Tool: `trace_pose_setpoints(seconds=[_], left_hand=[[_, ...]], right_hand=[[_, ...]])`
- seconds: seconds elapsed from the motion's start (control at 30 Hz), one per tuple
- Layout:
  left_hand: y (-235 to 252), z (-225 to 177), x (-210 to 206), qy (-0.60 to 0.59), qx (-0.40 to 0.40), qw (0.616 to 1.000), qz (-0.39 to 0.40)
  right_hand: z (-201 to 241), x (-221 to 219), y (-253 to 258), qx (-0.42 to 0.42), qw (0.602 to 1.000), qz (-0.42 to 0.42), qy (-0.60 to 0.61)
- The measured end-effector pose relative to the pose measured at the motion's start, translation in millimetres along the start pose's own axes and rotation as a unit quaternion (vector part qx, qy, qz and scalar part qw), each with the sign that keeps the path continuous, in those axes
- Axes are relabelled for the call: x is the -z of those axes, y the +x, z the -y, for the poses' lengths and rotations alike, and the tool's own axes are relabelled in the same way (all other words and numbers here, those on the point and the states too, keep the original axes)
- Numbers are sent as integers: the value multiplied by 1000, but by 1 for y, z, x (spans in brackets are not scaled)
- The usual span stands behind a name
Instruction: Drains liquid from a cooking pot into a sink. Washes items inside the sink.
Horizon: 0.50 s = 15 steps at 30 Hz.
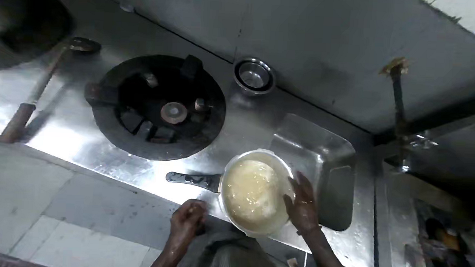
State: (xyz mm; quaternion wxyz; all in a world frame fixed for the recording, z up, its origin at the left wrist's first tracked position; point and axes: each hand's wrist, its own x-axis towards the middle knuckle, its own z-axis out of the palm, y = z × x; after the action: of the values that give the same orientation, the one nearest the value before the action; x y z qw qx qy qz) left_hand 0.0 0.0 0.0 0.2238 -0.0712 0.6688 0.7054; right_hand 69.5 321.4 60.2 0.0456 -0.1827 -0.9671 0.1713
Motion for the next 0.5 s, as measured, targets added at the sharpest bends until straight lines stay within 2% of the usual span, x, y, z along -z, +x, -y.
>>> trace_pose_setpoints(seconds=[0.07, 0.13, 0.2, 0.27, 0.33, 0.4, 0.5], left_hand=[[10, -2, 5, -45, 66, 997, -11], [27, -5, 4, -149, 101, 983, -28], [47, -16, -5, -285, 115, 950, -60], [61, -22, -14, -381, 108, 917, -45], [72, -23, -21, -449, 110, 887, -23], [79, -30, -27, -481, 119, 867, -52], [79, -35, -32, -493, 112, 860, -70]], right_hand=[[-16, 4, -7, -102, 994, -33, 12], [-24, 2, -15, -218, 973, -2, 75], [-24, -6, -23, -312, 934, 41, 170], [-20, -15, -30, -345, 902, 66, 250], [-19, -21, -32, -343, 896, 57, 275], [-16, -20, -27, -354, 899, 69, 249], [-10, -9, -17, -373, 898, 148, 177]])
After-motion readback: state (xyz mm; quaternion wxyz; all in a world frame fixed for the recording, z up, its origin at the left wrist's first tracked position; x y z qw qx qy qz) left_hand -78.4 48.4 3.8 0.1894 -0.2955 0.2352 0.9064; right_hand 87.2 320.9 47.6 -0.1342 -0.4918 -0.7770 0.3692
